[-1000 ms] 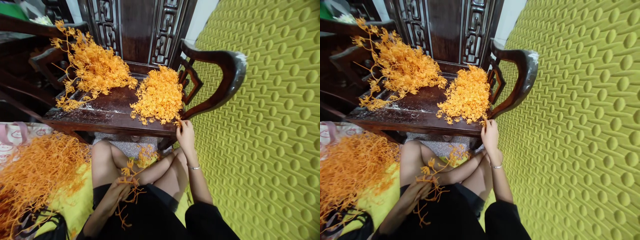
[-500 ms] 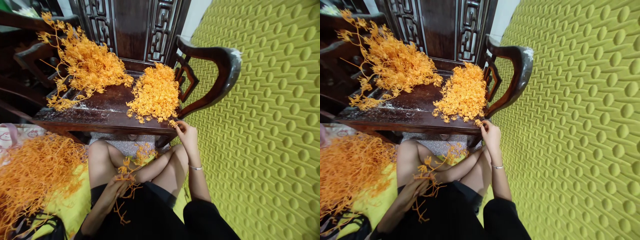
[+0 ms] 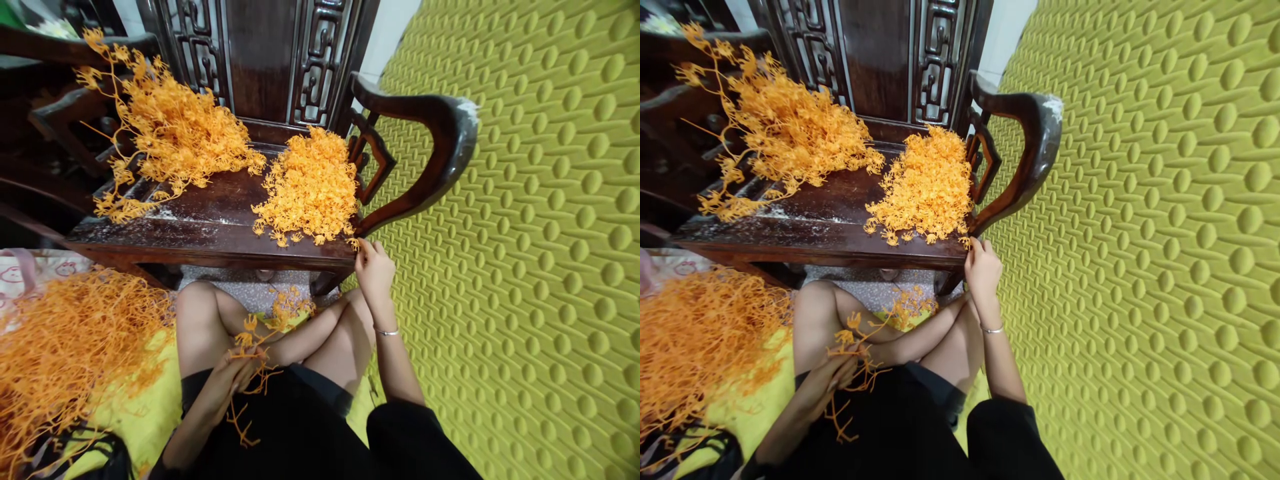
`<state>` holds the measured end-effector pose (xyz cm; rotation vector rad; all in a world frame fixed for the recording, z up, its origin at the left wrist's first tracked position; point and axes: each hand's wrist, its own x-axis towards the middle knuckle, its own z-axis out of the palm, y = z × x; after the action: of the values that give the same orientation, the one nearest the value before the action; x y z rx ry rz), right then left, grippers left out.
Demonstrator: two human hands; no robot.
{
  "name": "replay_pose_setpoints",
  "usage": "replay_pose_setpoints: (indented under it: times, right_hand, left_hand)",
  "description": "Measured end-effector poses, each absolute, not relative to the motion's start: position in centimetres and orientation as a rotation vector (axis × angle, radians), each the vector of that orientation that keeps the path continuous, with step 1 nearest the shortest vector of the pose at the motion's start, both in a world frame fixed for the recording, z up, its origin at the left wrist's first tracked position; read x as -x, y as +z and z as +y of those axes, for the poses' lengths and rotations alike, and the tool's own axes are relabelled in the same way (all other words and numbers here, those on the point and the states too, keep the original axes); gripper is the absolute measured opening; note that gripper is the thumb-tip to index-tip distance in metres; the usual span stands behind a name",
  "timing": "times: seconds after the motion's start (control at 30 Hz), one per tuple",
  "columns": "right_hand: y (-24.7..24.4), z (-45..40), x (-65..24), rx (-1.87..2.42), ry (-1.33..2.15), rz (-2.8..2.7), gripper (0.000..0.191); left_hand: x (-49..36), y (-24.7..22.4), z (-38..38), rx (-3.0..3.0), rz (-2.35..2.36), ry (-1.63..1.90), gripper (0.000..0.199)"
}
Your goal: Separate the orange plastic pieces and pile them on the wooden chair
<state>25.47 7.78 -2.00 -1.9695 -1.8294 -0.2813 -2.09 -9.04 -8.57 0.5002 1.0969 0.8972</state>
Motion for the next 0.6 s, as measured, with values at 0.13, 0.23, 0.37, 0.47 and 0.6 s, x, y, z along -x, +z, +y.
replay_pose_setpoints:
  times: [0.13, 0.23, 0.37, 0.47, 0.6]
  right_hand:
    - [-1.8, 7.4, -25.6, 1.933, -0.256, -1.938, 0.044]
    - [-1.9, 7.2, -25.5, 1.897, -0.225, -1.977, 0.045]
    - [-2.3, 7.2, -25.4, 1.83, -0.195, -1.928, 0.041]
    - [-2.7, 7.2, -25.6, 1.76, -0.183, -1.857, 0.042]
    - [-2.9, 7.1, -26.0, 1.69, -0.147, -1.776, 0.039]
  left_hand:
    - [2.1, -9.1, -9.1, -0.468, 1.095, 0.901, 0.032]
    - [2.0, -9.4, -9.1, -0.453, 1.116, 0.897, 0.031]
    - [1.8, -9.6, -9.0, -0.445, 1.13, 0.911, 0.03]
    - [1.8, -9.6, -8.9, -0.444, 1.124, 0.915, 0.03]
    - [1.8, -9.5, -8.8, -0.44, 1.124, 0.931, 0.032]
